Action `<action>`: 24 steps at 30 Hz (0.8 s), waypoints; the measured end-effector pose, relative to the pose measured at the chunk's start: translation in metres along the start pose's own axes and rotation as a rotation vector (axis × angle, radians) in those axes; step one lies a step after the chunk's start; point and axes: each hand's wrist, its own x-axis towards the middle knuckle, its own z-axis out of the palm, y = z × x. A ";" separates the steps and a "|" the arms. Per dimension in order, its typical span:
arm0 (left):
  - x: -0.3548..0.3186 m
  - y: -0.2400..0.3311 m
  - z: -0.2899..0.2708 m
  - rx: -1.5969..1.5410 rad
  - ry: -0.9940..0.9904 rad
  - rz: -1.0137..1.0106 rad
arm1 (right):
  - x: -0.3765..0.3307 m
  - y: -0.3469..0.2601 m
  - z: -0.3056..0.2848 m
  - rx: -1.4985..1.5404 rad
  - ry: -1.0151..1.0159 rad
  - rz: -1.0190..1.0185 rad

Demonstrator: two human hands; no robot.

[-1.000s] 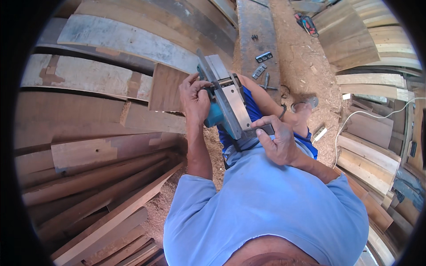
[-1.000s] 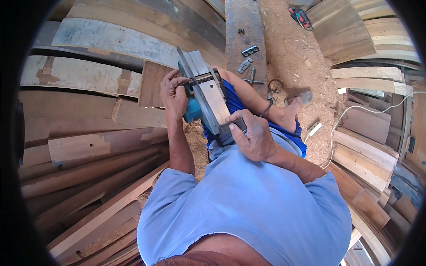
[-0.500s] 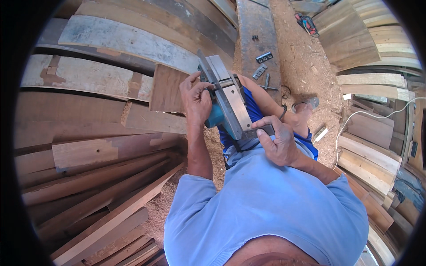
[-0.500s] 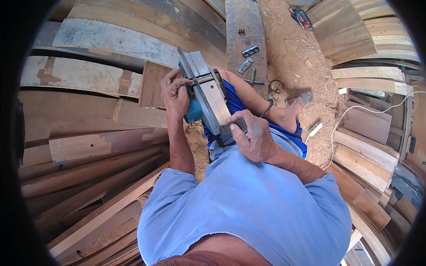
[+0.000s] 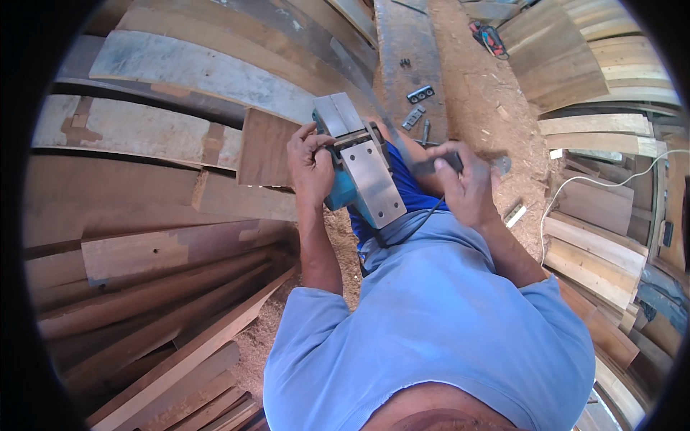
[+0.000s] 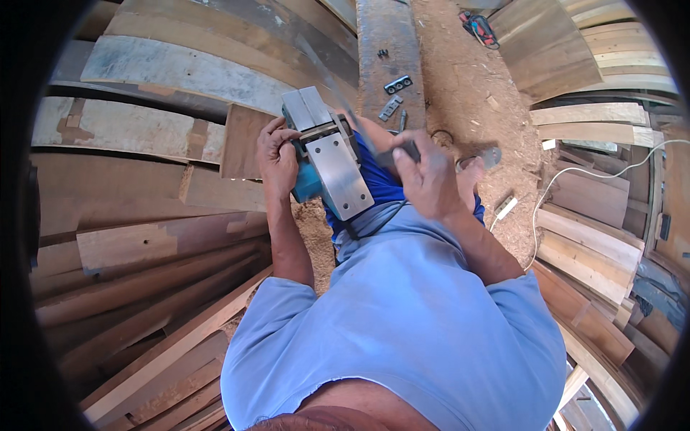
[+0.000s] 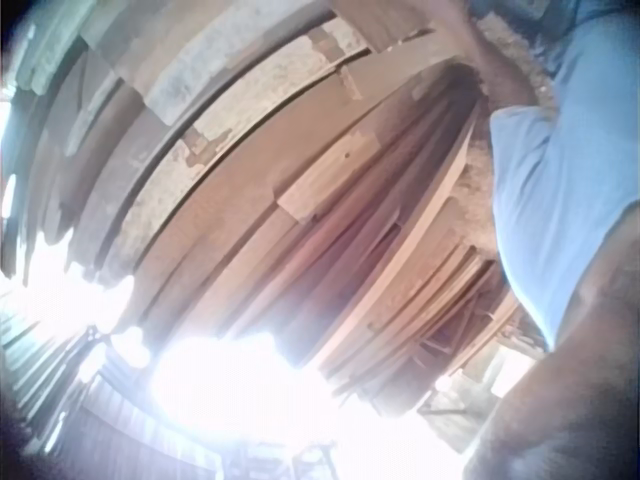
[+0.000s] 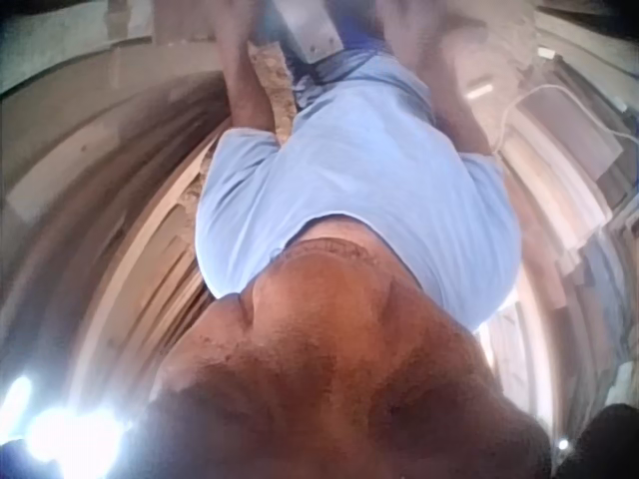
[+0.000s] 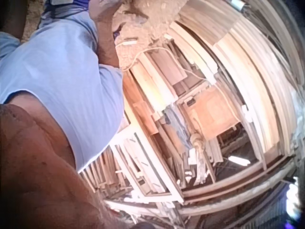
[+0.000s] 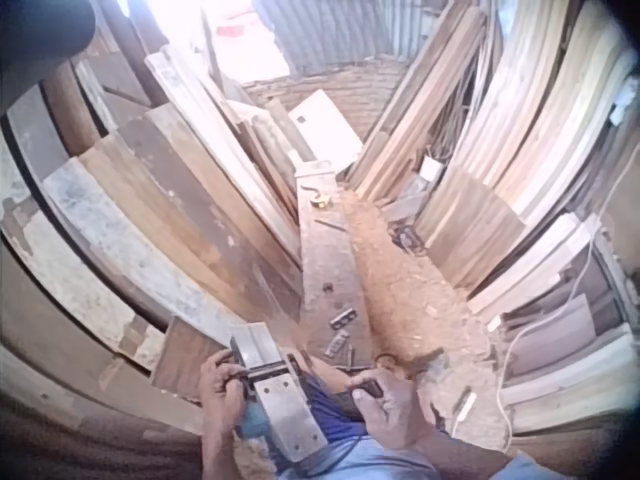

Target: The person adjusts the blade and base plate of an electric wood planer by hand using a small metal ruler to check alignment.

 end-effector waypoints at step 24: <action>0.002 -0.015 -0.006 -0.228 -0.183 -0.377 | 0.135 0.207 -0.024 0.267 0.289 0.454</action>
